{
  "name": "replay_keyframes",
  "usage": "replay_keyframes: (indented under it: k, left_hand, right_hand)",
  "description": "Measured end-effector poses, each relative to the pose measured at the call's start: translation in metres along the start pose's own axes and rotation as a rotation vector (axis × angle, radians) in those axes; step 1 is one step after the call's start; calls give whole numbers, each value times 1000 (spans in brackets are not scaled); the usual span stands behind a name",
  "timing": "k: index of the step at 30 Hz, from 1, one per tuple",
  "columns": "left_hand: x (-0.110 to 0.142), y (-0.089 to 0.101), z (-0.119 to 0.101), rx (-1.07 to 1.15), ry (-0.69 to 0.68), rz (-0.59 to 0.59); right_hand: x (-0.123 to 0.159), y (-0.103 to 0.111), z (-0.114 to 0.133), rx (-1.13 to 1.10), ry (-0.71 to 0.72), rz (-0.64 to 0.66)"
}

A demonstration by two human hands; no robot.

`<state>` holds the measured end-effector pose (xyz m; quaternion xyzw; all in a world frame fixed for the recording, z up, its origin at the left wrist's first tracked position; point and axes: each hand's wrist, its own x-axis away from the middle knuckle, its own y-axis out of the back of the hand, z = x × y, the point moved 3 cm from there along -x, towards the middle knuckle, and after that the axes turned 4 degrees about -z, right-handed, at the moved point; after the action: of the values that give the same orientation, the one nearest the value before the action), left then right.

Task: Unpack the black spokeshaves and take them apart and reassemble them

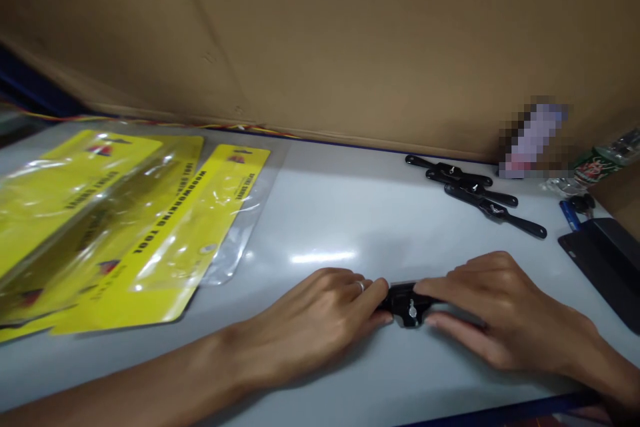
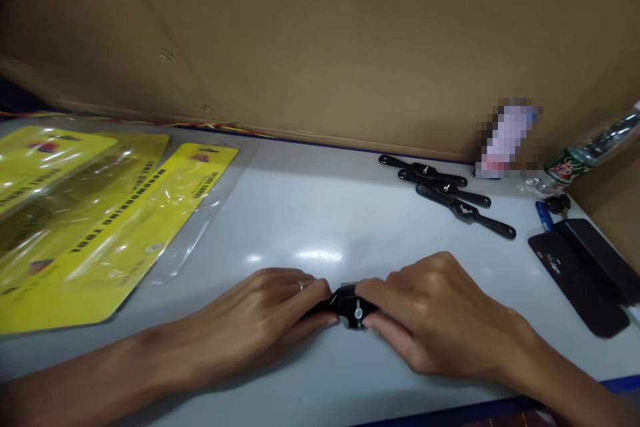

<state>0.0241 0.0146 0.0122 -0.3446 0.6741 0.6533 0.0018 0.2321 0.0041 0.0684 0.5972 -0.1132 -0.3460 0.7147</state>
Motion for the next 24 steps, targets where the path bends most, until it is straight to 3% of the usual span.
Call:
replay_keyframes:
  k: [3, 8, 14, 24]
  left_hand:
    - [1, 0, 0, 12, 5, -4]
    - [2, -1, 0, 20, 13, 25]
    - [1, 0, 0, 18, 2, 26]
    - [1, 1, -1, -24, 0, 17]
  right_hand:
    - [0, -5, 1, 29, 19, 73]
    - [0, -4, -2, 51, -35, 87]
    - [2, -3, -8, 152, -134, 241]
    - [3, -9, -11, 167, -150, 265]
